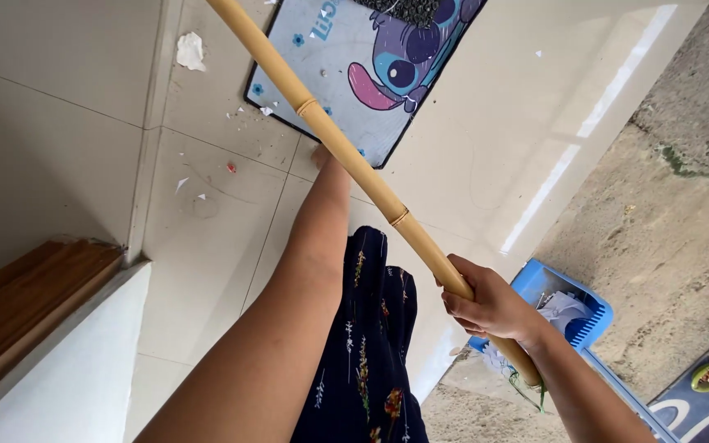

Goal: Sweep the floor and collect debris into a dustpan.

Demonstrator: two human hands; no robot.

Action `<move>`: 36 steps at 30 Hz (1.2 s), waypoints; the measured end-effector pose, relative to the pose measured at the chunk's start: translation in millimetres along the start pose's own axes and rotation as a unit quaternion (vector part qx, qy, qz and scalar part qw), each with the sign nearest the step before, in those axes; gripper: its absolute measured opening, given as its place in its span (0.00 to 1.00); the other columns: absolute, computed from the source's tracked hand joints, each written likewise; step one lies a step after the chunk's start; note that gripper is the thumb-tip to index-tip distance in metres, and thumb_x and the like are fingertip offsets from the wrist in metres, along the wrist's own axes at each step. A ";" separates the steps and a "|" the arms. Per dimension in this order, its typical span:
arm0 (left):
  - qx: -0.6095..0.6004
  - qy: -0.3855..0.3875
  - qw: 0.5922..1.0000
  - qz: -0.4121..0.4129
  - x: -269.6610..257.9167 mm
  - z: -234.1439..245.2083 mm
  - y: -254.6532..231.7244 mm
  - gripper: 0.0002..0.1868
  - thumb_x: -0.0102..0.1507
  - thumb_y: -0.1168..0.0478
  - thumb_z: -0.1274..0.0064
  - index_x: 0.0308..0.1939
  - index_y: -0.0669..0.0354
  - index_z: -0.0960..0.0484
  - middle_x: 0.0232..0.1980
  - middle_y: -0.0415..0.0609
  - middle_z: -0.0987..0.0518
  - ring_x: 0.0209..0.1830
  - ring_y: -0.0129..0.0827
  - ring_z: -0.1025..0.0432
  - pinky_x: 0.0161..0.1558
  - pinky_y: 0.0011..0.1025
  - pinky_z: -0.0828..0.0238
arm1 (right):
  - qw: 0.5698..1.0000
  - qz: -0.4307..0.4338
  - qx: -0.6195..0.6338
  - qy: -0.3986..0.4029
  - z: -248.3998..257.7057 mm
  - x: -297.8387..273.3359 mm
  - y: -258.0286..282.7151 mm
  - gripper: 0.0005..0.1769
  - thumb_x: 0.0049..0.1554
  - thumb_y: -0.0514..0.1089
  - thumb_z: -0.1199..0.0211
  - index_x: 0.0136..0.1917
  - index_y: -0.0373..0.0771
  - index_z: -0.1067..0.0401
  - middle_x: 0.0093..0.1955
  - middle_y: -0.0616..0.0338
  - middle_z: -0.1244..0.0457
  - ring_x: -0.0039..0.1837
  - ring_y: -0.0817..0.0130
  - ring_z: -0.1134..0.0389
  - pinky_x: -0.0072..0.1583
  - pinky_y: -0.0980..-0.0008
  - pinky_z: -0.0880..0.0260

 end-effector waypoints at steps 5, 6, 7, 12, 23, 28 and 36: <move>0.042 -0.051 0.996 -0.052 -54.4 3.8 -27.8 0.25 0.58 0.54 0.34 0.56 0.59 0.21 0.45 0.47 0.14 0.42 0.31 0.21 0.43 0.30 0.24 | 0.998 0.023 0.057 0.026 -4.7 -17.3 -4.4 0.09 0.60 0.38 0.40 0.51 0.36 0.38 0.26 0.65 0.46 0.23 0.78 0.47 0.25 0.75 0.44; 0.049 -0.060 0.995 -0.070 -69.9 10.6 -51.7 0.26 0.58 0.54 0.33 0.56 0.59 0.21 0.45 0.47 0.13 0.42 0.30 0.21 0.43 0.29 0.24 | 0.998 0.029 0.057 0.028 -9.7 -23.8 -0.8 0.09 0.60 0.38 0.40 0.51 0.36 0.38 0.26 0.65 0.46 0.23 0.78 0.47 0.25 0.75 0.44; 0.055 -0.070 0.992 -0.087 -90.6 12.6 -73.3 0.27 0.57 0.54 0.32 0.56 0.59 0.21 0.45 0.46 0.13 0.43 0.30 0.20 0.43 0.29 0.24 | 0.997 0.029 0.064 0.025 -15.6 -32.7 4.5 0.09 0.60 0.38 0.40 0.51 0.36 0.38 0.26 0.65 0.46 0.23 0.78 0.47 0.25 0.75 0.44; 0.124 0.033 0.972 -0.197 -244.6 38.5 -168.9 0.27 0.59 0.52 0.35 0.59 0.58 0.22 0.38 0.44 0.17 0.35 0.26 0.26 0.35 0.28 0.30 | 0.998 0.010 0.063 0.006 -52.0 -115.1 16.3 0.10 0.59 0.38 0.41 0.53 0.37 0.38 0.26 0.64 0.44 0.23 0.77 0.46 0.24 0.74 0.43; 0.038 0.135 0.961 -0.237 -410.6 40.8 -248.9 0.06 0.63 0.66 0.46 0.38 0.66 0.16 0.31 0.43 0.23 0.25 0.24 0.35 0.25 0.28 0.40 | 0.984 0.034 0.172 -0.032 -142.9 -366.0 91.7 0.08 0.62 0.34 0.47 0.54 0.39 0.40 0.28 0.65 0.49 0.23 0.76 0.52 0.25 0.73 0.51; 0.033 0.230 0.942 -0.243 -493.2 40.3 -300.5 0.09 0.64 0.60 0.42 0.31 0.58 0.22 0.30 0.39 0.26 0.26 0.21 0.33 0.26 0.24 0.33 | 0.982 0.058 0.151 -0.095 -174.0 -456.7 118.4 0.07 0.63 0.36 0.47 0.55 0.40 0.39 0.27 0.63 0.50 0.23 0.74 0.52 0.25 0.71 0.50; 0.161 0.241 0.935 -0.203 -631.1 109.1 -341.2 0.07 0.64 0.55 0.37 0.38 0.52 0.16 0.31 0.36 0.25 0.28 0.21 0.31 0.31 0.22 0.28 | 0.966 0.119 0.138 -0.185 -251.4 -570.3 93.0 0.08 0.62 0.37 0.48 0.56 0.39 0.38 0.29 0.61 0.46 0.23 0.72 0.47 0.26 0.68 0.43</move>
Point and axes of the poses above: each hand's wrist, its own x-axis towards the middle knuckle, its own z-axis out of the back of the hand, y = z × x, the point moved 2 cm from there along x, towards the middle knuckle
